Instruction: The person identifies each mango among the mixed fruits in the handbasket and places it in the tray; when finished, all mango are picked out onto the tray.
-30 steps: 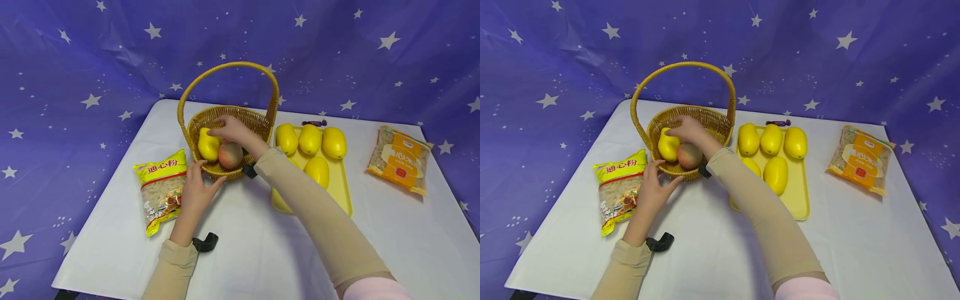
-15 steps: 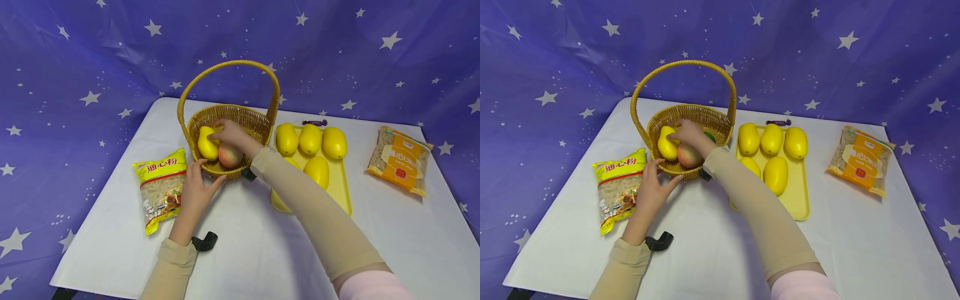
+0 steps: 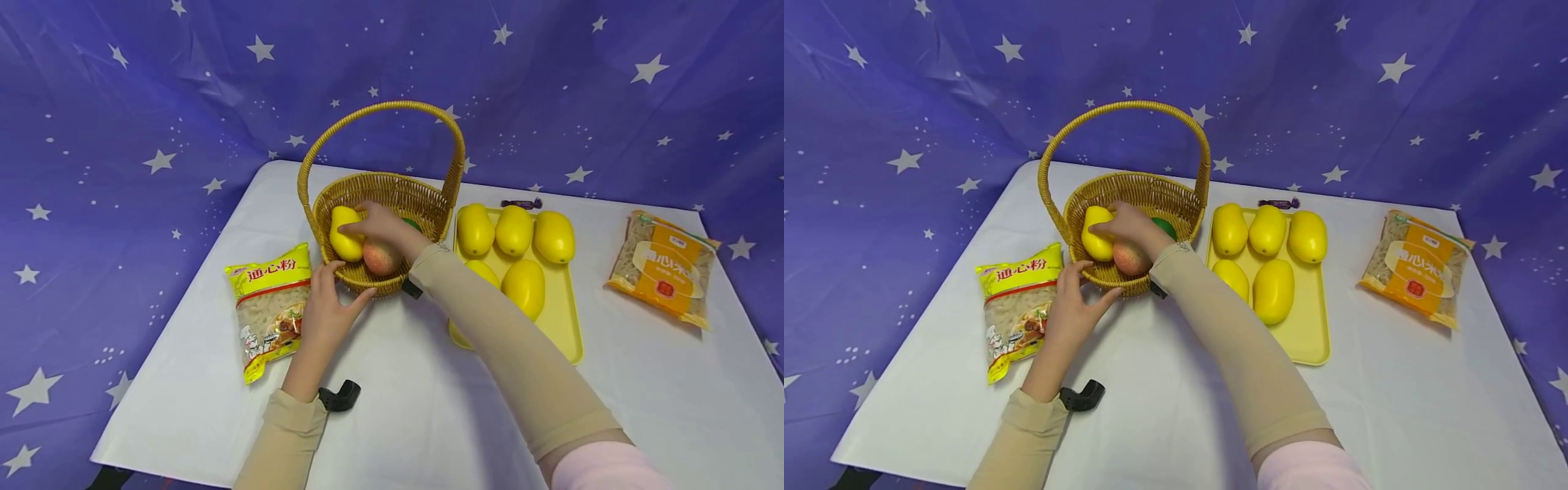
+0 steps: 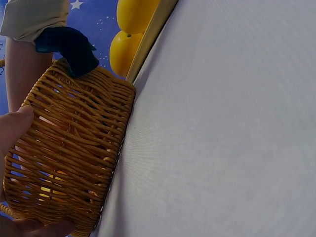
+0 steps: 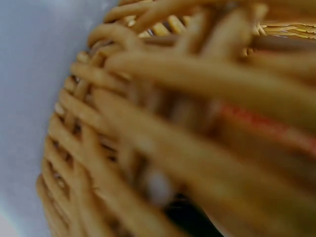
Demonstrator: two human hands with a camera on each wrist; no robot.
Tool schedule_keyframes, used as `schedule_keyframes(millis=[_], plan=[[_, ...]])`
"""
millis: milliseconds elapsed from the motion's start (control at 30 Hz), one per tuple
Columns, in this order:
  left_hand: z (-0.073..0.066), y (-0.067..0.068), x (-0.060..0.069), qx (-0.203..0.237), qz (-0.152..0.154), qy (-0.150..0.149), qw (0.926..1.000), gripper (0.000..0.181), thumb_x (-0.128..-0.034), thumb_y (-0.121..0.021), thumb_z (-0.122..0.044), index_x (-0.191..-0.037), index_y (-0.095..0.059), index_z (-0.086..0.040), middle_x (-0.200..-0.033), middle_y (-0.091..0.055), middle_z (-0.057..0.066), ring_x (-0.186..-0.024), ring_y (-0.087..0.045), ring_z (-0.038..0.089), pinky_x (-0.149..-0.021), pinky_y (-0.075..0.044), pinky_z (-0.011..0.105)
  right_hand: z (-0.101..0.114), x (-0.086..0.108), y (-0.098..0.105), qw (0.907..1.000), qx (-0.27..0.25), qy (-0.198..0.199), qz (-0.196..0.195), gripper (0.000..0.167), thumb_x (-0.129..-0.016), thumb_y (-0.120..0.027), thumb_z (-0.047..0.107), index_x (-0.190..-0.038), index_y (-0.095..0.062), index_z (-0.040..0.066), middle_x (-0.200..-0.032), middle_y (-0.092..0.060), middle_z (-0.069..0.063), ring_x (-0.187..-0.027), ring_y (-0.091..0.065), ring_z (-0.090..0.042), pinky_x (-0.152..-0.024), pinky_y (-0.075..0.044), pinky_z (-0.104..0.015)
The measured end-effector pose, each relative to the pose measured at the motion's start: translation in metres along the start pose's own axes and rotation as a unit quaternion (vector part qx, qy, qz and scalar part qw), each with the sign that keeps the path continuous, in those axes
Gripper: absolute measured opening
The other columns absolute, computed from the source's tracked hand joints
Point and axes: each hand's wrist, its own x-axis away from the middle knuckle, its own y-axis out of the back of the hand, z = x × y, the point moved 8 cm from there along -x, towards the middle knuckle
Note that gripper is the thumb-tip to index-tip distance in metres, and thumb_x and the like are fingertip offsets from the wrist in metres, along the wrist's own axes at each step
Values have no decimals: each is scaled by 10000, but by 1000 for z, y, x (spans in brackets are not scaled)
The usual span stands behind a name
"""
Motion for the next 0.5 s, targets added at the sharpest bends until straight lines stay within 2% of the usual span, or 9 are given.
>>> schedule_keyframes(millis=[133, 267, 500], plan=[[0, 0, 0, 20, 29, 36, 10000, 779, -817, -670, -599, -1362, -382, -123, -1403, -341, 166, -1092, -523, 372, -851, -468, 534, 2, 1, -3, 9999, -55, 37, 128, 843, -835, -702, 490, -1466, -341, 64, -1351, -516, -104, -1131, -536, -233, -964, -428, -386], [0, 0, 1, -3, 32, 46, 10000, 777, -819, -668, -600, -1364, -381, -127, -1405, -337, 167, -1083, -527, 378, -845, -472, 534, 2, 0, -3, 9999, -69, 90, 89, 844, -818, -723, 481, -1455, -357, 66, -1292, -549, -89, -1065, -553, -211, -932, -444, -365], [-1, 1, 0, -17, -58, -72, 10000, 756, -823, -686, -568, -1356, -387, -124, -1383, -353, 165, -1082, -526, 381, -851, -470, 536, 4, -1, -2, 10000, -38, 91, 7, 855, -817, -738, 456, -1471, -341, 74, -1365, -505, -98, -1126, -532, -226, -963, -431, -368]])
